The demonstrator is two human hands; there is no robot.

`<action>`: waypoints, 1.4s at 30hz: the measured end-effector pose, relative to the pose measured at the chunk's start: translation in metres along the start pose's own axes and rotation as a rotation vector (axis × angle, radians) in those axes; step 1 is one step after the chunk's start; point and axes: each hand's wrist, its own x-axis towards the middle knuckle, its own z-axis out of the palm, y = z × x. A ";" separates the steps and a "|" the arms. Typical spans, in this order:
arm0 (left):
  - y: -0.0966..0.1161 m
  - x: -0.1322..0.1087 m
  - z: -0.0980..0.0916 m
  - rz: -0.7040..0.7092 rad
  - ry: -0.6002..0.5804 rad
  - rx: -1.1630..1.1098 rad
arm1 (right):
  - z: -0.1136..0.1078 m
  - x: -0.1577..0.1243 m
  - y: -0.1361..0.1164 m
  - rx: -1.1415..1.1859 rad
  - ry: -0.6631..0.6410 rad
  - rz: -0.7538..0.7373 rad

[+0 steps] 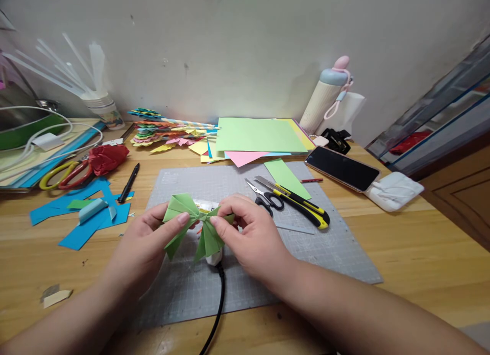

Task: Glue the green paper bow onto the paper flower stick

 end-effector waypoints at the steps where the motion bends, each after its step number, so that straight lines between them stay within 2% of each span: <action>1: 0.001 0.001 0.001 -0.005 0.003 -0.026 | 0.001 0.000 0.000 0.058 0.008 0.021; 5: 0.004 0.003 0.004 -0.031 0.037 -0.175 | 0.002 0.000 0.001 0.358 0.050 0.068; 7: 0.005 0.003 0.004 -0.035 0.056 -0.228 | 0.002 0.001 0.001 0.411 0.051 0.107; 12: 0.005 0.003 0.004 -0.032 0.054 -0.220 | 0.000 0.005 0.003 0.364 -0.095 0.214; 21: 0.003 0.004 0.005 -0.009 0.004 -0.191 | -0.001 0.005 0.005 0.348 -0.009 0.288; 28: 0.004 0.004 0.005 0.016 0.060 -0.175 | 0.001 0.004 0.005 0.424 -0.081 0.210; 35: 0.002 0.002 0.006 -0.066 0.042 -0.149 | -0.001 0.003 0.007 0.349 -0.018 0.131; 42: 0.004 0.003 0.004 -0.052 0.010 -0.185 | -0.001 0.006 0.008 0.365 -0.075 0.186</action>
